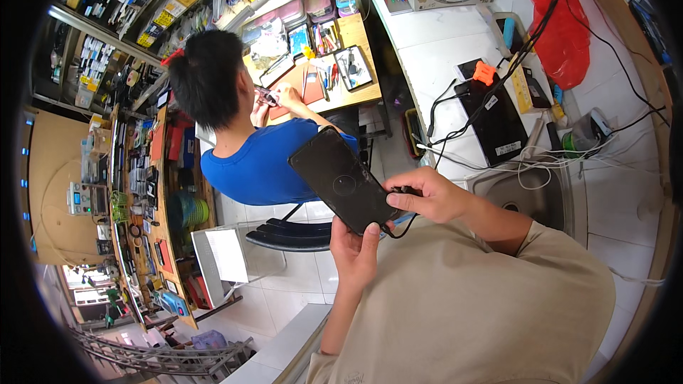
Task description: The person handles several smartphones, opens and closes device backs, and uses a small tool to manipulate internal components. The person moves between a workbench and a counter area, picking up and placing down phones and tools throughout the clip.
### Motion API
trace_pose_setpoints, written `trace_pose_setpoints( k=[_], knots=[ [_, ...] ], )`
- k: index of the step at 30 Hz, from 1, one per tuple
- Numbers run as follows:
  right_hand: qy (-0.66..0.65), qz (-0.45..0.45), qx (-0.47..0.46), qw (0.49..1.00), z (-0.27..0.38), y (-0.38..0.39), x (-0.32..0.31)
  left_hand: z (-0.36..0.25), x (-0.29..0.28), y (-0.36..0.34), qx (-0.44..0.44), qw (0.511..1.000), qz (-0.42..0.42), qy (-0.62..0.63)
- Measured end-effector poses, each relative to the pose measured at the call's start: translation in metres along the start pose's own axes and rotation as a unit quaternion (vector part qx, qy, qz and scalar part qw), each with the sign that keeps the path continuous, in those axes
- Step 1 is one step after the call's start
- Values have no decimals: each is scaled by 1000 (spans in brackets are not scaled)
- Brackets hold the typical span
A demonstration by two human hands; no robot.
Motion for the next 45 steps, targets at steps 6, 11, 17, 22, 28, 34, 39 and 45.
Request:
trace_pose_setpoints(
  k=[6, 11, 17, 22, 28, 34, 39, 45],
  knots=[
    [64, -15, 38, 997, -8, -3, -6, -2, 3, -2, -2, 1000, 9, 13],
    [24, -10, 6, 1000, -5, -2, -3, -1, 1, -2, -6, 1000, 6, 9],
    [14, -22, 23, 999, -2, -5, -4, 0, 1, -6, 6, 1000, 11, 14],
    [55, -46, -30, 997, 5, -7, 1, 1, -8, -2, 12, 999, -38, -22],
    [94, -26, -75, 992, 12, -2, 2, 7, -9, 0, 5, 998, -56, -28],
    [153, -63, -159, 973, 18, -2, 1, 10, -18, -4, 28, 997, -46, -64],
    [141, -86, -146, 975, 11, 2, 1, 11, -19, -3, 35, 996, -59, -58],
    [161, -104, -185, 964, 15, 0, 1, 7, -12, -9, 32, 997, -45, -53]
  ],
)
Point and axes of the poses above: each hand's wrist, its own y-axis away from the middle knuckle, its own x-axis out of the palm, z = x × y, the point moved 7 cm from there along -y, towards the middle knuckle, and after that the axes turned 9 degrees about -z, right-handed, at the moved point
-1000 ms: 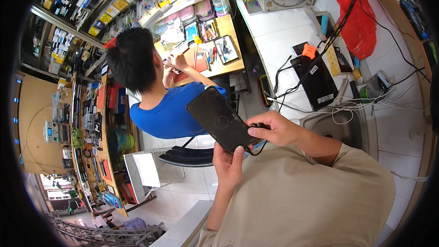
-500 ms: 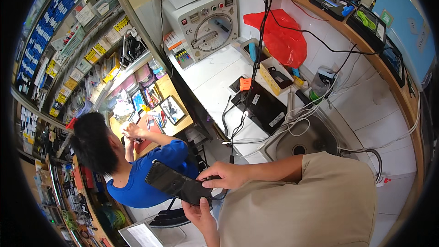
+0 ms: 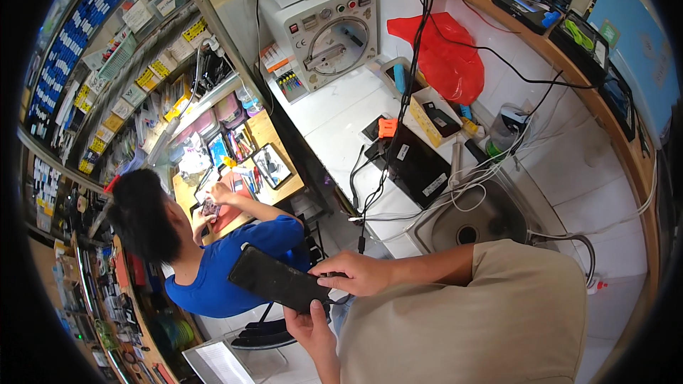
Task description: The person handles several smartphones, opens and closes device backs, and uses a small tool to manipulate internal components. The person moves between a workbench and a counter area, picking up and placing down phones and tools throughout the clip.
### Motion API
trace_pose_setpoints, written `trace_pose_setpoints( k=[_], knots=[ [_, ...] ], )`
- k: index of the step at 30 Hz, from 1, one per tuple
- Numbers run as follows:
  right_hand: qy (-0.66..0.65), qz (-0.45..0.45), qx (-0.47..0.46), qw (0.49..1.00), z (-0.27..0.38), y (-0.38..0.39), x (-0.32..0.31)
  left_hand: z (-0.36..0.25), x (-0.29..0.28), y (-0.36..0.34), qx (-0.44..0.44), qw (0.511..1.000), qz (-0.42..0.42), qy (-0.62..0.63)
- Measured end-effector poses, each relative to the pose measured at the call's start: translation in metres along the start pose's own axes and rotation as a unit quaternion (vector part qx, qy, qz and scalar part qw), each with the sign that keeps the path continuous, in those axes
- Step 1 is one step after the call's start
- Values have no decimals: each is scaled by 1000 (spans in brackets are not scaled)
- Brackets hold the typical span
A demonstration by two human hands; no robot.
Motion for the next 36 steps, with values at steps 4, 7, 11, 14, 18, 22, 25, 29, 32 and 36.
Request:
trace_pose_setpoints(
  k=[4, 7, 11, 14, 18, 22, 25, 29, 32, 36],
  knots=[
    [5, 32, 36, 999, -3, 3, 1, -4, 1, 5, 34, 999, -6, -21],
    [6, 56, 50, 997, -2, 4, 1, -4, 0, 5, 37, 999, -2, -24],
    [1, 71, 55, 996, -4, 2, 4, -7, 0, 1, 41, 999, -7, -30],
    [4, 45, -3, 999, -2, 1, 7, -14, 4, 1, 73, 997, -3, -22],
    [-29, 11, 97, 995, -20, 7, 9, -7, 3, 0, 9, 1000, -18, -9],
    [-89, 20, 195, 977, -30, 12, 7, 3, -7, 0, -39, 999, -2, -15],
    [-111, 22, 215, 970, -28, 12, 5, 11, -12, -3, -94, 985, 37, 142],
    [-119, 15, 232, 965, -25, 10, 7, 23, -17, 0, -157, 961, 53, 222],
    [-136, 15, 215, 967, -20, 7, 6, 27, -18, 1, -177, 944, 60, 271],
    [-116, 12, 242, 963, -23, 7, 5, 30, -18, 0, -189, 930, 54, 309]
  ],
)
Point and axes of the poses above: each hand's wrist, its own y-axis away from the middle knuckle, its own x-axis out of the palm, z = x × y, the point moved 7 cm from there along -y, towards the middle knuckle, and after that the axes turned 9 degrees about -z, right-handed, at the moved point
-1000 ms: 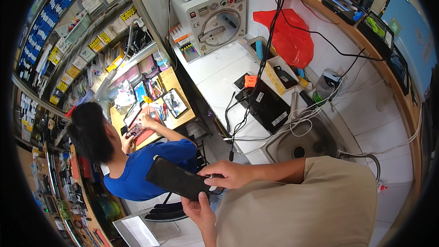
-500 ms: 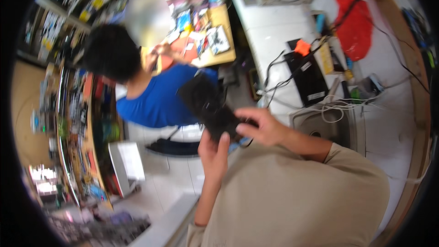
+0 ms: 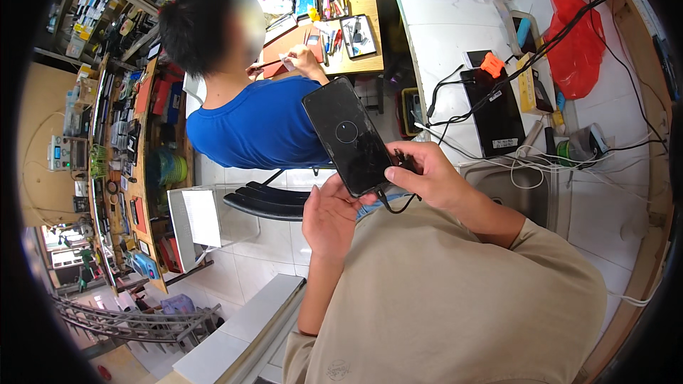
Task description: The person handles several smartphones, opens and closes device backs, and uses a small tool to manipulate internal components. The person moves between a workbench and a counter area, picking up and placing down phones and tools throughout the clip.
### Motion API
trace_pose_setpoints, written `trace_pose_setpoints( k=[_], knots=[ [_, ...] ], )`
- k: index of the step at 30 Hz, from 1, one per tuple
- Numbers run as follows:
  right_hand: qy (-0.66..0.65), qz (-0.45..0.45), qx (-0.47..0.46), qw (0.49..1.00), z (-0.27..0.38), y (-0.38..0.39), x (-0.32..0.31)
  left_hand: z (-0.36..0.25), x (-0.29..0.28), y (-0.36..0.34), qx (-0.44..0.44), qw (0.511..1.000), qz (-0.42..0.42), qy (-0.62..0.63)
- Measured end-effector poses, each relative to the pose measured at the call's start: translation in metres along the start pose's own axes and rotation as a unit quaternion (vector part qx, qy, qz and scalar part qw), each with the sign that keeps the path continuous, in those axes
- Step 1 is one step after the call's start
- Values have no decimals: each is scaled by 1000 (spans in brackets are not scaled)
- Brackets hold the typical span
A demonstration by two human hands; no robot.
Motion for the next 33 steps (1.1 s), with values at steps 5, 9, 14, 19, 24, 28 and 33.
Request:
trace_pose_setpoints(
  k=[5, 9, 14, 19, 24, 28, 33],
  knots=[
    [-20, -2, 15, 1000, -6, -1, 1, 0, -2, 0, 4, 1000, -7, -15],
    [1, 8, -8, 1000, -5, -1, 1, 0, 0, -1, 10, 1000, -11, -15],
    [8, 16, -51, 999, 0, -3, 0, -5, 1, -3, 42, 996, -34, -71],
    [-12, 31, -61, 998, 0, -4, 6, -10, 4, -3, 57, 997, -7, -57],
    [23, 17, -63, 998, 2, 2, 4, -15, 14, -2, 125, 977, -28, -172],
    [63, 4, -75, 995, 4, 3, 4, -16, 28, 3, 138, 944, -39, -298],
    [76, 5, -137, 988, 12, 10, 12, -17, 26, 4, 115, 947, -83, -287]
  ],
)
Point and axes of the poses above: each hand's wrist, its own y-axis away from the middle knuckle, its own x-axis out of the palm, z = x × y, the point moved 7 cm from there along -y, towards the middle knuckle, and after that the axes turned 9 degrees about -z, right-handed, at the moved point
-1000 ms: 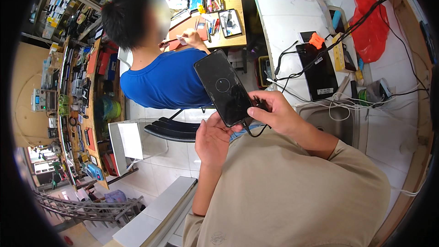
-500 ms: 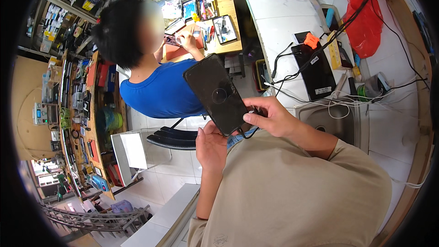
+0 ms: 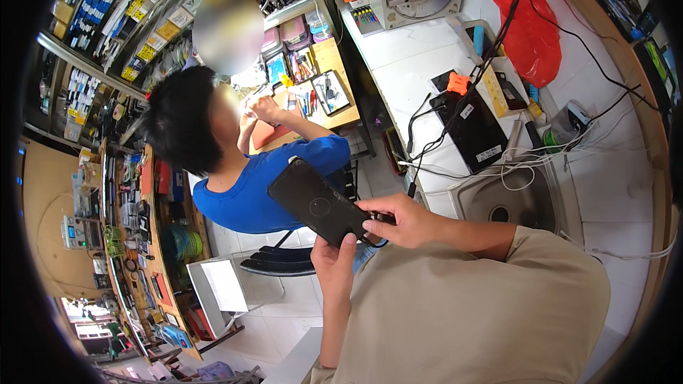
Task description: The person handles several smartphones, opens and closes device backs, and uses a small tool to manipulate internal components. The person moves between a workbench and a counter area, picking up and placing down phones and tools throughout the clip.
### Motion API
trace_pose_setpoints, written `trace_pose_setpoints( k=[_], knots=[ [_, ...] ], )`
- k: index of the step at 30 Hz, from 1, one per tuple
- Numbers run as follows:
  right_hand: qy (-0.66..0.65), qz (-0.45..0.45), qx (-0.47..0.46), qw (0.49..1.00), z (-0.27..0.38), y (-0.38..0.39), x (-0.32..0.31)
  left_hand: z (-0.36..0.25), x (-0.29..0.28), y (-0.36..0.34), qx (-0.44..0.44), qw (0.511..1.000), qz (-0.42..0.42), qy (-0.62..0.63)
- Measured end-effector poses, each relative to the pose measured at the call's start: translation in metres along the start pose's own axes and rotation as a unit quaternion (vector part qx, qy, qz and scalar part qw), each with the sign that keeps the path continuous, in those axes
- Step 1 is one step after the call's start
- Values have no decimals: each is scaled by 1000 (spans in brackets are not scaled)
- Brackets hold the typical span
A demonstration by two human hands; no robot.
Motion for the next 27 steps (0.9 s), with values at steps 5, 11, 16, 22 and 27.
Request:
trace_pose_setpoints(
  k=[5, 11, 16, 22, 27],
  knots=[
    [21, 8, 14, 1000, 0, 3, -1, 4, -3, 0, 0, 997, 22, 72],
    [27, -9, 21, 999, -8, -2, 0, 7, -5, 3, 15, 999, -11, -26],
    [104, -8, -27, 994, -4, -6, -3, -2, 3, 2, 92, 995, 1, -39],
    [108, 7, -84, 991, 7, -6, -2, -2, 3, 3, 107, 993, -2, -46],
    [104, -29, -39, 993, 4, -5, -6, -7, 11, 2, 74, 996, 11, -36]
  ],
)
Point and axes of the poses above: each hand's wrist, its own y-axis away from the middle knuckle, its own x-axis out of the palm, z = x × y, the point moved 7 cm from there along -y, towards the middle knuckle, and after that the axes turned 9 degrees about -z, right-handed, at the moved point
